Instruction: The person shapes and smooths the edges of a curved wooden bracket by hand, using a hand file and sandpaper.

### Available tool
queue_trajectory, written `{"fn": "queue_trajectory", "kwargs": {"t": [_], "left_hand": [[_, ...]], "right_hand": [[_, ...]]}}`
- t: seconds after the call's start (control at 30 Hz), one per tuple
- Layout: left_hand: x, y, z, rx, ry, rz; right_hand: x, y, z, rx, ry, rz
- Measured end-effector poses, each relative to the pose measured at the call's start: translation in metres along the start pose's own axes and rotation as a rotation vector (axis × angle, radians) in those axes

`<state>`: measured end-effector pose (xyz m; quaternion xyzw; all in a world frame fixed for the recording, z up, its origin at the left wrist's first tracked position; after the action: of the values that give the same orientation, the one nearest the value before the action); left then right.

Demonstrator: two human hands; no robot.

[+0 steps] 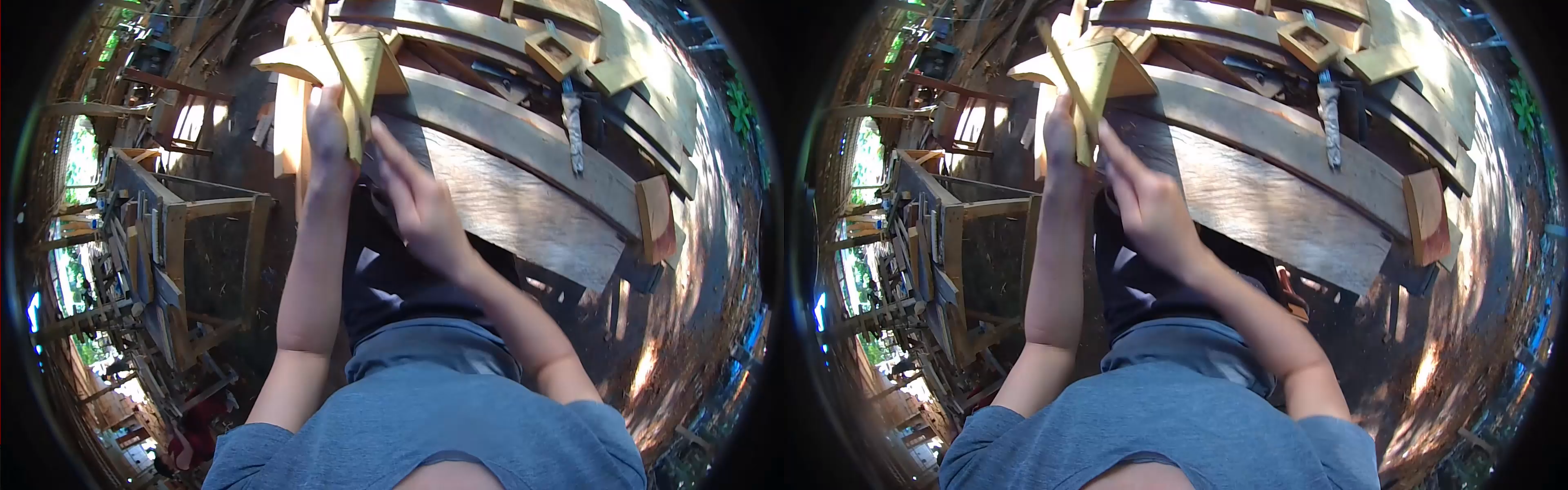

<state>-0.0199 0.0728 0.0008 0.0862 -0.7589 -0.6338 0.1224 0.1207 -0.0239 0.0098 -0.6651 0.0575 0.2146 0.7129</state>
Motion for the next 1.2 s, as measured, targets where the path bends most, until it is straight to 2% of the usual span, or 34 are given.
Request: {"fn": "queue_trajectory", "kwargs": {"t": [0.03, 0.1, 0.17, 0.2, 0.23, 0.3, 0.33, 0.37, 0.43, 0.5, 0.53, 0.57, 0.63, 0.7, 0.77, 0.83, 0.87, 0.9, 0.93, 0.97, 1.03, 1.07, 1.1, 1.17, 1.2], "left_hand": [[-0.002, 0.001, -0.002, 0.02, -0.067, 0.013], [-0.002, 0.005, -0.001, 0.034, -0.049, 0.019], [-0.005, 0.01, 0.001, 0.002, 0.009, 0.08], [0.001, -0.008, 0.016, 0.009, 0.048, -0.071], [-0.001, -0.004, 0.009, 0.009, -0.069, -0.156], [0.0, -0.002, 0.0, 0.001, -0.028, -0.086], [0.003, -0.007, 0.009, 0.017, -0.018, -0.016], [0.004, -0.006, 0.005, 0.027, -0.128, 0.092], [-0.005, 0.004, -0.009, 0.038, 0.009, 0.014], [-0.002, 0.0, -0.002, 0.044, 0.029, 0.062], [-0.001, -0.002, 0.001, 0.04, 0.007, -0.02], [-0.001, -0.006, 0.004, 0.048, -0.015, -0.097], [-0.003, 0.003, -0.006, 0.009, 0.011, -0.015], [-0.001, -0.004, -0.002, 0.018, -0.065, 0.052], [-0.01, 0.003, -0.012, 0.001, 0.037, -0.084], [-0.004, -0.004, 0.001, -0.002, 0.014, -0.036], [-0.002, -0.002, 0.003, 0.03, 0.0, -0.028], [0.0, -0.005, 0.013, -0.014, 0.093, -0.087], [-0.002, -0.004, 0.011, -0.013, -0.011, -0.106], [-0.002, -0.006, 0.003, 0.006, -0.115, -0.121], [-0.005, 0.003, -0.004, -0.028, -0.008, -0.026], [-0.007, -0.002, -0.006, -0.017, -0.017, -0.014], [-0.006, -0.004, -0.006, -0.018, -0.021, -0.003], [-0.01, -0.001, -0.005, -0.042, -0.039, -0.074], [-0.006, 0.0, -0.002, -0.024, -0.023, -0.02]], "right_hand": [[0.005, -0.002, 0.018, -0.158, 0.001, -0.017], [0.01, 0.0, 0.035, -0.194, 0.005, -0.125], [0.001, -0.005, 0.015, 0.09, 0.063, -0.122], [-0.007, 0.0, -0.005, 0.124, 0.003, -0.14], [-0.013, -0.002, -0.023, 0.151, -0.035, -0.159], [-0.006, -0.002, -0.021, 0.127, -0.038, -0.138], [-0.002, 0.001, -0.008, 0.142, 0.035, -0.113], [0.005, 0.002, 0.015, 0.174, 0.103, -0.092], [0.014, 0.008, 0.047, 0.073, 0.113, -0.159], [0.002, -0.001, 0.026, 0.184, 0.134, -0.111], [-0.003, 0.003, 0.007, 0.309, 0.101, -0.196], [-0.009, 0.007, -0.015, 0.244, 0.04, -0.116], [-0.011, 0.003, -0.026, 0.142, -0.048, -0.155], [0.003, 0.004, 0.007, 0.066, 0.068, -0.07], [0.016, 0.009, 0.045, -0.056, 0.078, -0.128], [0.008, 0.005, 0.035, 0.018, 0.135, -0.105], [0.001, 0.003, 0.019, 0.029, 0.076, -0.123], [-0.004, 0.006, -0.005, 0.029, 0.02, -0.138], [-0.011, 0.004, -0.026, 0.142, -0.028, -0.176], [-0.01, 0.007, -0.033, 0.159, -0.046, -0.186], [0.0, 0.003, -0.01, 0.069, -0.001, -0.124], [0.008, 0.002, 0.01, 0.087, 0.065, -0.087], [0.017, 0.005, 0.033, -0.022, 0.079, -0.097], [0.021, 0.004, 0.05, -0.096, 0.092, -0.222], [0.015, -0.001, 0.041, 0.027, 0.086, -0.196]]}}
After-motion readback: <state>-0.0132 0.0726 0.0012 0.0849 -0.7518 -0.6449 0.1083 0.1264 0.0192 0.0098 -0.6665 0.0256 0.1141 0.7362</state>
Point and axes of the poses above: each hand's wrist, its own z-axis towards the middle knuckle, its own x-axis out of the back of the hand, y = z × x, the point moved 6 cm from there along z, towards the middle knuckle, and after that the axes turned 14 degrees about z, right-handed, at the moved point
